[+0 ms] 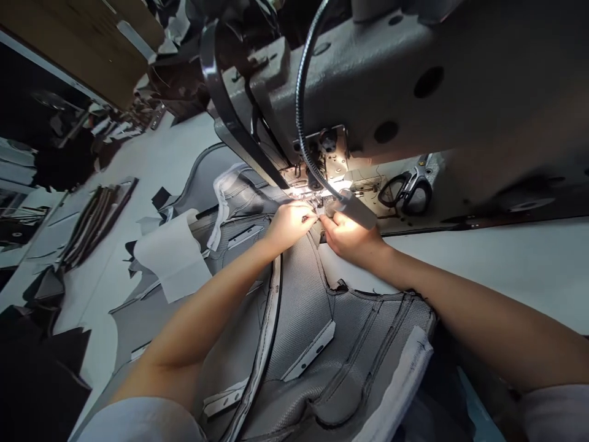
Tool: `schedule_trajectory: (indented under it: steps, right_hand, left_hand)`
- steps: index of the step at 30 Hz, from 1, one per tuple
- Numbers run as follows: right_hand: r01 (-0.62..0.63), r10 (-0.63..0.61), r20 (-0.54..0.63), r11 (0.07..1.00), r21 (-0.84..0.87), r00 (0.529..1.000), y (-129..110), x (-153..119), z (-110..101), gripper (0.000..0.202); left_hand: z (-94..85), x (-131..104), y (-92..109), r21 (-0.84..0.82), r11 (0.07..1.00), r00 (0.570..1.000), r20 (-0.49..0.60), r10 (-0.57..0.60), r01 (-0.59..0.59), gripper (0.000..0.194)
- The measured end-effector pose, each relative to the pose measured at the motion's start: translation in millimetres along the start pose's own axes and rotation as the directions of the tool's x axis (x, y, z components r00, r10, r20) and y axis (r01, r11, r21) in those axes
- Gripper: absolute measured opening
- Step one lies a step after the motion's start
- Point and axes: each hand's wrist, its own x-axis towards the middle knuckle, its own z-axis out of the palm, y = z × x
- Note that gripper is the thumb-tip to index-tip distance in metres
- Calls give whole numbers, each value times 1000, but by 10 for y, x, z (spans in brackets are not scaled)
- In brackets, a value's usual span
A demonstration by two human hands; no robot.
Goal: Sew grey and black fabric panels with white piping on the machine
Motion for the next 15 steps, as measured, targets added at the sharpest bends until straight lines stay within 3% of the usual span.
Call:
schedule_trajectory:
  steps: [7,15]
  right_hand:
    - [-60,64,117,997,-39,991,-36,67,-44,47]
    - [-64,64,48,998,4,997,-7,71,51,48]
  left_hand:
    - [-20,92,-12,95,994,999,-3,-43,43,24]
    - [56,198,-47,195,973,990,-89,-108,123,24]
